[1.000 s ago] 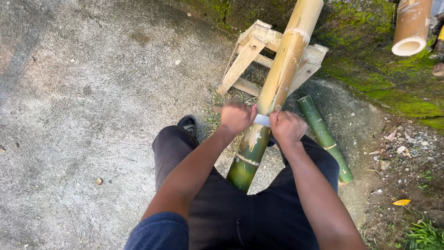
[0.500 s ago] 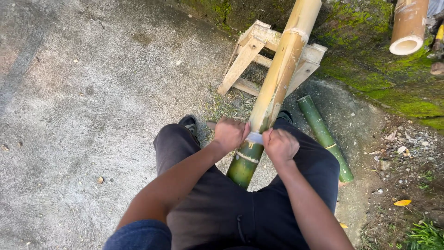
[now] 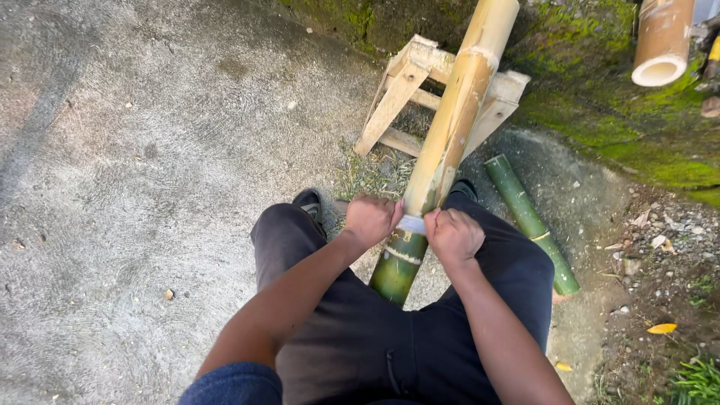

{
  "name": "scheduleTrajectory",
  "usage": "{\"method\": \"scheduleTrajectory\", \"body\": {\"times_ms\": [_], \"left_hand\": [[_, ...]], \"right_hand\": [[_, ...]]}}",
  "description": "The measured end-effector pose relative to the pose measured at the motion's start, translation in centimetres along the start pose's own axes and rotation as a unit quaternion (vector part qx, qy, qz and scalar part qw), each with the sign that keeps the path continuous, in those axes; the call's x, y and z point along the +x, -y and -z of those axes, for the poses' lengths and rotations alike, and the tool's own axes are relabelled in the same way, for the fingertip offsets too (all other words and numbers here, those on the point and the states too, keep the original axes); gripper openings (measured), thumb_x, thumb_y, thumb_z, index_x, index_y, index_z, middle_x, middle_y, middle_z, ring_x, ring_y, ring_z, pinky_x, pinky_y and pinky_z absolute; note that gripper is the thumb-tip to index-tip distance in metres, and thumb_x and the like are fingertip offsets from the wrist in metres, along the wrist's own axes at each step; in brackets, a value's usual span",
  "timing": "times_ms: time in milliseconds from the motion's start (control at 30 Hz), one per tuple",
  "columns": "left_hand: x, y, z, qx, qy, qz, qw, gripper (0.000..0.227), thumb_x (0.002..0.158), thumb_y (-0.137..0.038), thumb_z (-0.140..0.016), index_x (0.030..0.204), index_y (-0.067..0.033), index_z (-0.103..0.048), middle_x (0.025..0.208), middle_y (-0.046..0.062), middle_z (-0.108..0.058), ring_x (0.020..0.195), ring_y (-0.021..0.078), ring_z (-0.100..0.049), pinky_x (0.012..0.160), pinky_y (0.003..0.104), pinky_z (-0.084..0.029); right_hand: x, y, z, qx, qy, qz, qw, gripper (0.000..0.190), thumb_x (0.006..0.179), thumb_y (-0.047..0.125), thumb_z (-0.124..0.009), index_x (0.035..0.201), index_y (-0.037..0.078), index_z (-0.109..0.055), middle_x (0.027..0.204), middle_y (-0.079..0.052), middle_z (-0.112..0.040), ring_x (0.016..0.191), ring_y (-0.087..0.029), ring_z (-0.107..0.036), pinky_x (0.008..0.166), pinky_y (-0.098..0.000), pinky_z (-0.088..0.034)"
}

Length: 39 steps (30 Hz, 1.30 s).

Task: Scraping the outer skin of a bamboo pole with a knife to clean and prepare it.

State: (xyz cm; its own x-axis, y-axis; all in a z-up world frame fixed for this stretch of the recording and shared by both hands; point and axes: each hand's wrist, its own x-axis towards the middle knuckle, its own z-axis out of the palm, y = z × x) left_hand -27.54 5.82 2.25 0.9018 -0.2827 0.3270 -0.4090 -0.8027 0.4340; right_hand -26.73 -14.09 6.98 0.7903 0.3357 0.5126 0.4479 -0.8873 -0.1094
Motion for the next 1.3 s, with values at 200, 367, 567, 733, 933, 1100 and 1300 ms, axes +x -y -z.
{"method": "scheduleTrajectory", "body": {"times_ms": [200,367,567,733,933,1100,1300], "left_hand": [[-0.4,-0.1,0.3,0.024,-0.046,-0.007,0.999,0.042,0.103,-0.03,-0.054,0.067,-0.0119,-0.066,0.064,0.006,-0.067,0.057,0.0252,-0.062,0.066,0.042,-0.05],[-0.4,-0.1,0.3,-0.017,0.004,0.011,1.0,0.043,0.103,-0.029,-0.056,0.065,-0.0112,-0.067,0.06,0.007,-0.066,0.055,0.0264,-0.063,0.063,0.043,-0.05],[-1.3,-0.3,0.5,-0.022,-0.027,0.012,0.999,0.04,0.1,-0.028,-0.059,0.064,-0.0132,-0.067,0.062,0.007,-0.068,0.057,0.0267,-0.065,0.062,0.042,-0.05],[1.7,0.4,0.7,-0.007,-0.036,0.017,0.999,0.041,0.098,-0.029,-0.06,0.061,-0.0134,-0.066,0.062,0.005,-0.068,0.059,0.0251,-0.066,0.06,0.041,-0.05],[8.2,-0.7,2.5,0.035,-0.013,0.006,0.999,0.042,0.1,-0.033,-0.057,0.065,-0.0135,-0.071,0.065,0.005,-0.071,0.06,0.0248,-0.067,0.07,0.044,-0.051],[14.5,-0.7,-0.3,0.06,0.055,0.015,0.997,0.051,0.102,-0.044,-0.044,0.075,-0.0131,-0.074,0.075,0.01,-0.075,0.071,0.0272,-0.07,0.088,0.045,-0.05],[24.0,2.2,-4.1,0.108,0.198,0.056,0.973,0.058,0.105,-0.049,-0.033,0.08,-0.0148,-0.073,0.075,0.009,-0.073,0.07,0.024,-0.071,0.086,0.049,-0.049]], "right_hand": [[-0.6,1.0,0.8,-0.013,0.014,-0.006,1.0,0.03,0.087,0.012,-0.069,0.058,0.008,-0.059,0.06,-0.008,-0.059,0.052,-0.027,-0.059,0.05,-0.0392,-0.048],[-0.5,0.8,0.3,-0.005,0.025,-0.013,1.0,0.031,0.088,0.013,-0.069,0.058,0.008,-0.058,0.06,-0.007,-0.058,0.052,-0.027,-0.059,0.05,-0.0401,-0.047],[-1.7,1.4,0.8,0.009,0.043,-0.04,0.998,0.033,0.088,0.017,-0.069,0.058,0.009,-0.061,0.06,-0.007,-0.059,0.052,-0.028,-0.059,0.051,-0.0416,-0.048],[0.6,0.0,0.8,0.061,0.1,-0.113,0.987,0.037,0.094,0.028,-0.066,0.062,0.009,-0.064,0.063,-0.008,-0.062,0.056,-0.029,-0.062,0.054,-0.0433,-0.05],[4.4,-3.1,0.1,0.104,0.146,-0.208,0.962,0.049,0.099,0.042,-0.061,0.066,0.006,-0.066,0.067,-0.01,-0.065,0.061,-0.033,-0.066,0.056,-0.0472,-0.051],[7.2,-9.3,-4.8,0.044,0.132,-0.233,0.962,0.056,0.099,0.048,-0.061,0.06,0.009,-0.068,0.063,-0.015,-0.067,0.054,-0.037,-0.065,0.057,-0.0481,-0.053],[12.9,-16.7,-10.5,0.063,0.042,-0.183,0.98,0.047,0.1,0.037,-0.058,0.064,0.01,-0.07,0.069,-0.012,-0.07,0.051,-0.033,-0.064,0.054,-0.0461,-0.05]]}}
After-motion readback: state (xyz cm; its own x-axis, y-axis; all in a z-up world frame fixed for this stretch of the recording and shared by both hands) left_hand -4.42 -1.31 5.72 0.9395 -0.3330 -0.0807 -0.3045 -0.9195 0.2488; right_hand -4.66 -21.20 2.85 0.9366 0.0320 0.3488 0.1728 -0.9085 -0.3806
